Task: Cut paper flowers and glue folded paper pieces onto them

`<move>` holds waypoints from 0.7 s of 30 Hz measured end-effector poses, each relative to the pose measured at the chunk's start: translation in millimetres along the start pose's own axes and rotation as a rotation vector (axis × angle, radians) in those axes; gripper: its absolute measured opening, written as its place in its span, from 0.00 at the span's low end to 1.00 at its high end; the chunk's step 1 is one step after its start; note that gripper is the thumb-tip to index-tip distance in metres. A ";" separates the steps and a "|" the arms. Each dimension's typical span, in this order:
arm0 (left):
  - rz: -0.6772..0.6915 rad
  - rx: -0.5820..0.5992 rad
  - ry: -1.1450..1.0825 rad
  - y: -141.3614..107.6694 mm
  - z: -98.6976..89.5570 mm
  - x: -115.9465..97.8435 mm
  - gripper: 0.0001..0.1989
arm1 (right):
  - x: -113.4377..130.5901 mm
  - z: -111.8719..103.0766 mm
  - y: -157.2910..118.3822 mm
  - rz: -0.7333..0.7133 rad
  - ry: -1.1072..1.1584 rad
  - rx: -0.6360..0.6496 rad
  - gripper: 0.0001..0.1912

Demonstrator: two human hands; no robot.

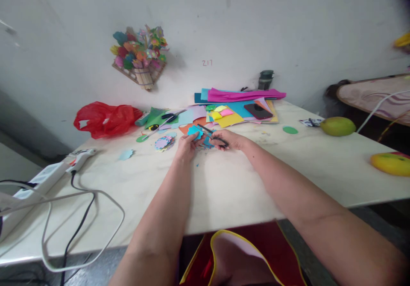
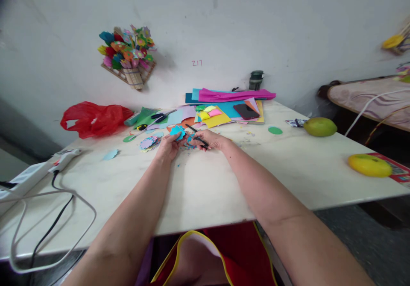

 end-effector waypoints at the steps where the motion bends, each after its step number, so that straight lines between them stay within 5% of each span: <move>1: 0.000 -0.001 0.001 0.0 -0.2 0.0 0.03 | 0.3 -0.1 -0.2 0.000 0.000 -0.002 0.11; 21: 0.005 0.032 -0.004 -1.9 2.0 -1.0 0.05 | -0.8 -1.5 0.1 -0.017 0.010 -0.008 0.11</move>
Point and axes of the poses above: each hand's wrist, its own y-axis towards the middle knuckle, its own z-axis out of the palm, x = y × z, the point moved 5 cm from there along y, towards the middle knuckle, and after that the axes turned 8 degrees about -y, right-handed, at the moved point
